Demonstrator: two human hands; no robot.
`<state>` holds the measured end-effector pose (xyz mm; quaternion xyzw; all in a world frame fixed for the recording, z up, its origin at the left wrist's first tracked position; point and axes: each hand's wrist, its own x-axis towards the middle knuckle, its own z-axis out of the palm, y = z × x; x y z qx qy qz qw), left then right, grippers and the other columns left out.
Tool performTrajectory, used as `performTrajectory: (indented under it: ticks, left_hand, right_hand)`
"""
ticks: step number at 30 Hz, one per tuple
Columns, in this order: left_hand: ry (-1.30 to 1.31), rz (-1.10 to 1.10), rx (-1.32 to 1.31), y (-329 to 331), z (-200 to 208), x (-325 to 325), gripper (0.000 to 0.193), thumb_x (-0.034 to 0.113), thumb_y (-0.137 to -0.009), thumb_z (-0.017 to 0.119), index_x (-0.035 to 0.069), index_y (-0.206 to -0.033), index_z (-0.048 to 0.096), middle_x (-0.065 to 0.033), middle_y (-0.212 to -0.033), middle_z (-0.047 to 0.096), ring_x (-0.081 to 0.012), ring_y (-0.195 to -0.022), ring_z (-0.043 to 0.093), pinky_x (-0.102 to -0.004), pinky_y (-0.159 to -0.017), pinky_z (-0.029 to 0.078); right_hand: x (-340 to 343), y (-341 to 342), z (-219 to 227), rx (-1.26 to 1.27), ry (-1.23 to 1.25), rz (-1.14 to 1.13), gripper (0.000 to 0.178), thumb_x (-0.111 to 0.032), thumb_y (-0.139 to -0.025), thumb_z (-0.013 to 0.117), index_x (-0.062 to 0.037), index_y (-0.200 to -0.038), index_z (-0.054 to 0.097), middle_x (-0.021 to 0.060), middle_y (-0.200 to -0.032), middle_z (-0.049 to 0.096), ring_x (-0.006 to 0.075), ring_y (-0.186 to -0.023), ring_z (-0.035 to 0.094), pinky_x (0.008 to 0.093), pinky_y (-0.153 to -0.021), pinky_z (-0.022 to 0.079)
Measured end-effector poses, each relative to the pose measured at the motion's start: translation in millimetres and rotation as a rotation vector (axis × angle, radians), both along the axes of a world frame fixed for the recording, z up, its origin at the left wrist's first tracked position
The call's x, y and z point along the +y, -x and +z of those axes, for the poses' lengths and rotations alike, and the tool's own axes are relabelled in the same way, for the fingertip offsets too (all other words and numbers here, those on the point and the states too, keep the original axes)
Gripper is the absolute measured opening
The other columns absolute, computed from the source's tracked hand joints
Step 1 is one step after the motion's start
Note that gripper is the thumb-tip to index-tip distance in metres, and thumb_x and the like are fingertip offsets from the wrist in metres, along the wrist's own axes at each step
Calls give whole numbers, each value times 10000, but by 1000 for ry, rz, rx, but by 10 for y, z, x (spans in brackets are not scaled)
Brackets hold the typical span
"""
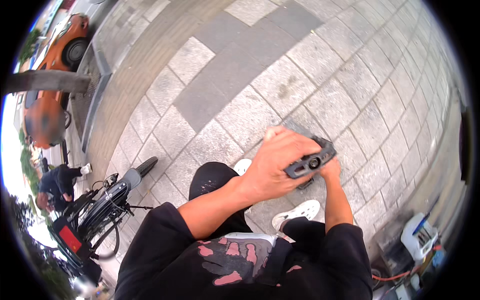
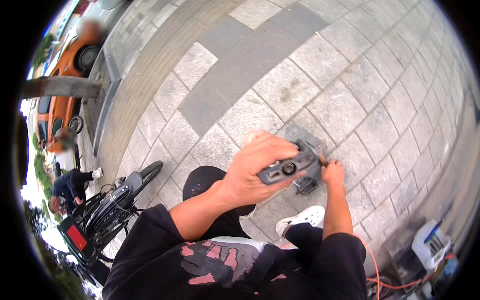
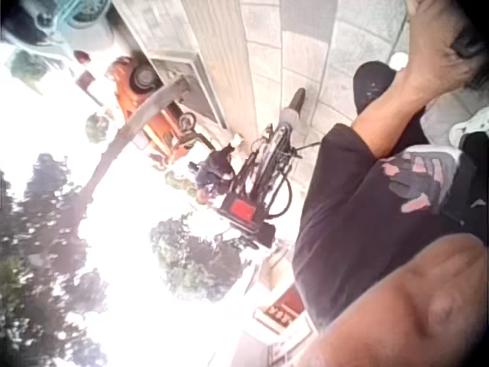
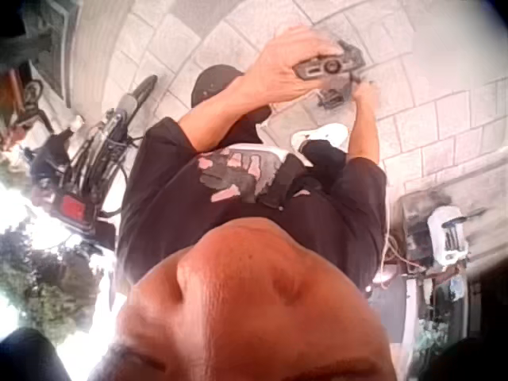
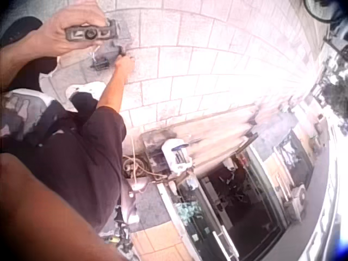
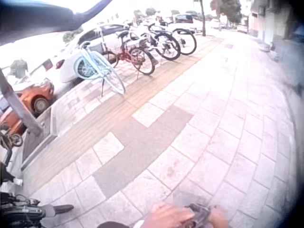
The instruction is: The person sits on the sidewalk and uses a hammer to tap a bicycle pedal. They repeatedly inspect the pedal by hand, rotating the axle and checking the mechanism.
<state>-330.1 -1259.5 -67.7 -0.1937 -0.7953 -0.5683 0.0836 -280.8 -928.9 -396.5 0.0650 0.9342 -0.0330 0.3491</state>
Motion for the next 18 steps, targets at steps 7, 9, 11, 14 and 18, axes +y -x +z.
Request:
performTrajectory:
  ticks: [7, 9, 11, 14, 18]
  left_hand:
    - [-15, 66, 102, 65, -118, 64, 263, 84, -884, 782, 81, -1129, 686, -28, -1104, 720, -213, -1046, 675, -380, -974, 410]
    - [26, 106, 42, 64, -177, -107, 279, 106, -886, 799, 74, -1143, 693, -45, -1099, 720, -242, -1049, 676, -392, -974, 440]
    - [-33, 232, -81, 75, -304, -178, 301, 144, -901, 820, 70, -1170, 704, -47, -1081, 729, -245, -1029, 688, -385, -957, 488]
    - [-544, 541, -688, -235, -136, -394, 384, 248, -952, 833, 49, -1255, 704, -10, -1060, 737, -152, -968, 690, -318, -860, 549]
    - [-1074, 739, -755, -663, 1000, -958, 356, 204, -966, 822, -15, -1216, 695, -47, -1065, 736, -106, -962, 686, -277, -875, 564]
  right_hand:
    - [-215, 271, -19, 54, 530, 67, 625, -445, -1004, 625, -85, -1508, 541, 215, -1498, 581, 408, -1390, 549, 513, -1133, 458]
    - [-636, 482, 867, -121, 208, 102, 564, -418, -968, 661, -44, -1387, 620, 237, -1365, 672, 418, -1295, 627, 500, -1058, 517]
    - [-593, 655, 1395, -179, -50, 43, 452, -360, -934, 687, -25, -1236, 702, 241, -1252, 729, 424, -1216, 674, 494, -996, 556]
    - [-506, 725, 2404, -145, -100, 137, 382, -287, -918, 683, -23, -1193, 707, 234, -1206, 747, 417, -1173, 700, 499, -1000, 553]
    - [-450, 672, 3826, -159, -80, 94, 420, -286, -867, 695, -6, -1181, 702, 276, -1218, 727, 416, -1199, 688, 510, -1007, 547]
